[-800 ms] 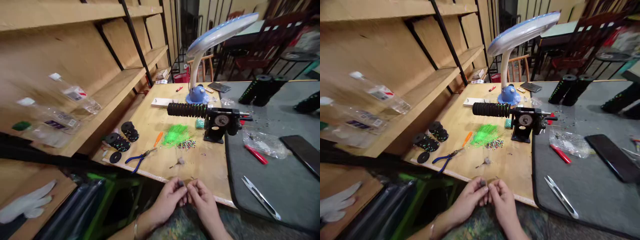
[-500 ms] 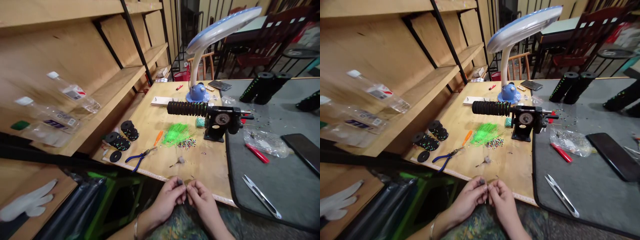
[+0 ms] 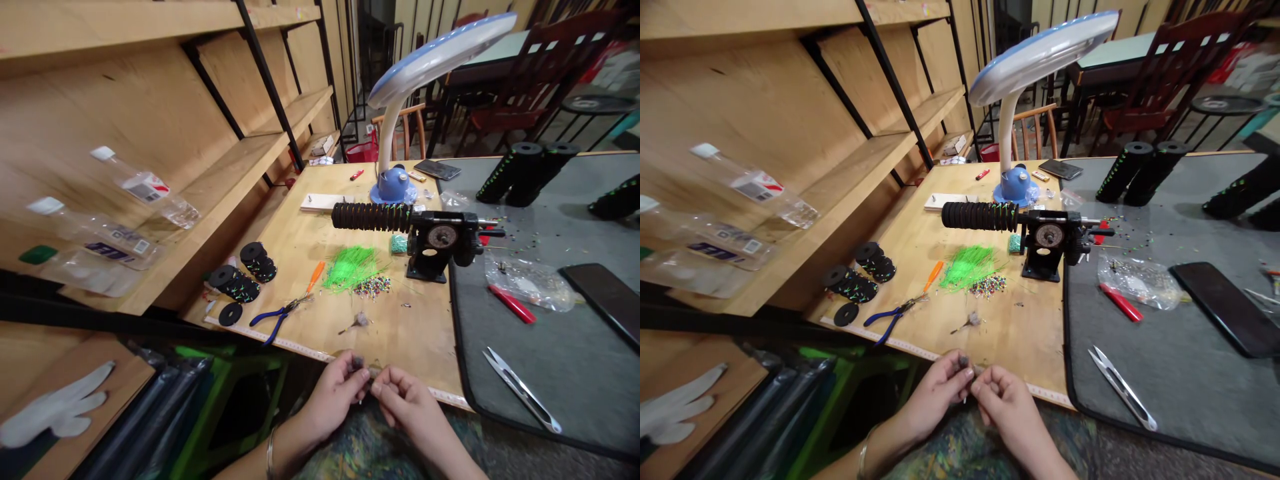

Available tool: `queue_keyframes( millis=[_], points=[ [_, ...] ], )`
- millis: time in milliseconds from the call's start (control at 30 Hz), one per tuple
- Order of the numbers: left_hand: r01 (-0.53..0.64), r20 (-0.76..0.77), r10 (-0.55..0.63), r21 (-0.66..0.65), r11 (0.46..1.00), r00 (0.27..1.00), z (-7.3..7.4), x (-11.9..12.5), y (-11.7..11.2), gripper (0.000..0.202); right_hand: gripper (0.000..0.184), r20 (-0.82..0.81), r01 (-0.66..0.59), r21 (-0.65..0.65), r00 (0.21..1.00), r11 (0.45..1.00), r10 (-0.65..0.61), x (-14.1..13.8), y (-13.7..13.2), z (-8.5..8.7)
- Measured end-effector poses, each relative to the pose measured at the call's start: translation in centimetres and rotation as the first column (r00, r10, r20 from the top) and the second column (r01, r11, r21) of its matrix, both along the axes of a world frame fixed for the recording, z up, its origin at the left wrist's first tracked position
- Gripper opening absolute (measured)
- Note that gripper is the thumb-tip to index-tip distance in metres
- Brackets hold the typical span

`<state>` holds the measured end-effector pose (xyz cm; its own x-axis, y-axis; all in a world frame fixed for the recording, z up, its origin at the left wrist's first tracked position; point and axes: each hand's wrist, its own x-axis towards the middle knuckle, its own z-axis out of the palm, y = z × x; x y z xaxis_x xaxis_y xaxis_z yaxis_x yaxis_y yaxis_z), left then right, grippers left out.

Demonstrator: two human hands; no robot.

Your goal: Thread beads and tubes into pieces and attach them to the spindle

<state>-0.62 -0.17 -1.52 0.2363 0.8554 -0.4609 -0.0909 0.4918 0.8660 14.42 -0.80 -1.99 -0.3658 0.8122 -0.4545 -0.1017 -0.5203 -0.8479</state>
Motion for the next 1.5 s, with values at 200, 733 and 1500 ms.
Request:
queue_keyframes(
  millis=[200, 733, 1500],
  points=[
    [0.024, -0.029, -0.024, -0.002, 1.0, 0.999, 0.5, -0.1, 0.0, 0.037, 0.041, -0.065, -0.1, -0.059, 0.993, 0.993, 0.096, -0.3, 0.6, 0.2],
    [0.098, -0.022, -0.098, 0.033, 0.995, 0.995, 0.5, -0.8, 0.6, 0.04, 0.028, -0.188, -0.101, -0.184, 0.98, 0.978, 0.066, -0.1, 1.1, 0.0],
    [0.094, -0.058, -0.088, 0.123, 0.988, 0.994, 0.9, -0.7, 0.7, 0.033, 0.024, -0.371, -0.098, -0.275, 0.929, 0.956, -0.011, -0.2, 1.4, 0.0]
  ],
)
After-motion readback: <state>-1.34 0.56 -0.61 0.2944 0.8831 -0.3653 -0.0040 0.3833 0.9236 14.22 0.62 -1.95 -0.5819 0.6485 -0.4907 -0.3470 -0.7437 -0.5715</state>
